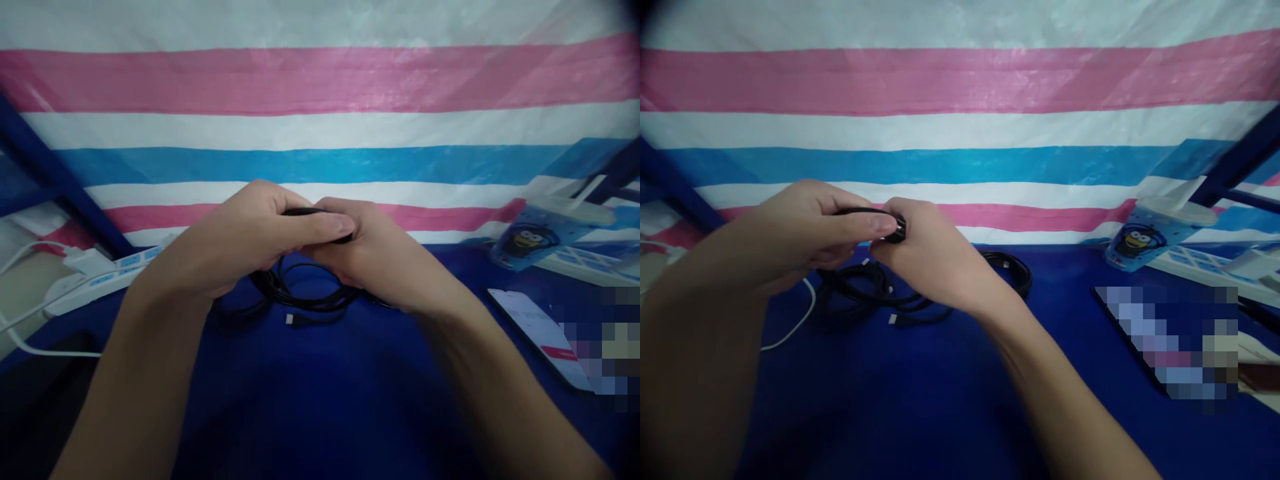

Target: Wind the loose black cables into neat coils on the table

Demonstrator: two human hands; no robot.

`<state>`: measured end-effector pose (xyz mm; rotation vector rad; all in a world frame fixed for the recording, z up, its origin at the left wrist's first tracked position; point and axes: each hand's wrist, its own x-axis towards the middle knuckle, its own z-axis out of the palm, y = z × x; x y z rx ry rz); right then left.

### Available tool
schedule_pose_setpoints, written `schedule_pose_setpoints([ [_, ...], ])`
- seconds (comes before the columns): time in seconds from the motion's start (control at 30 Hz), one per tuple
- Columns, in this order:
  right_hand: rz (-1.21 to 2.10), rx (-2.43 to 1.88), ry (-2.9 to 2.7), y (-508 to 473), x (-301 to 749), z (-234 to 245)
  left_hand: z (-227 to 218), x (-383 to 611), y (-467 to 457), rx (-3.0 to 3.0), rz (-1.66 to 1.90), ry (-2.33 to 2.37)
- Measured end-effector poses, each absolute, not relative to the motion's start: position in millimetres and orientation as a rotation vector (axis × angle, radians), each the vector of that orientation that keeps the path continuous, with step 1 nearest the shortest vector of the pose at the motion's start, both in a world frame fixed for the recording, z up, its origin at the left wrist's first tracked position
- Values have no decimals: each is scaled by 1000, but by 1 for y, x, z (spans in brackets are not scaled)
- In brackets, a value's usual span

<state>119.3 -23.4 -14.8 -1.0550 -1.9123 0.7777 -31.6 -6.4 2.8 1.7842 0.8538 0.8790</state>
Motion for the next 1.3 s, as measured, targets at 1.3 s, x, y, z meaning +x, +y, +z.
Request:
schedule_pose_setpoints([
  [1.3,988,-833,-1608,-18,134,-14,-2,-16,6,1153,1451,668],
])
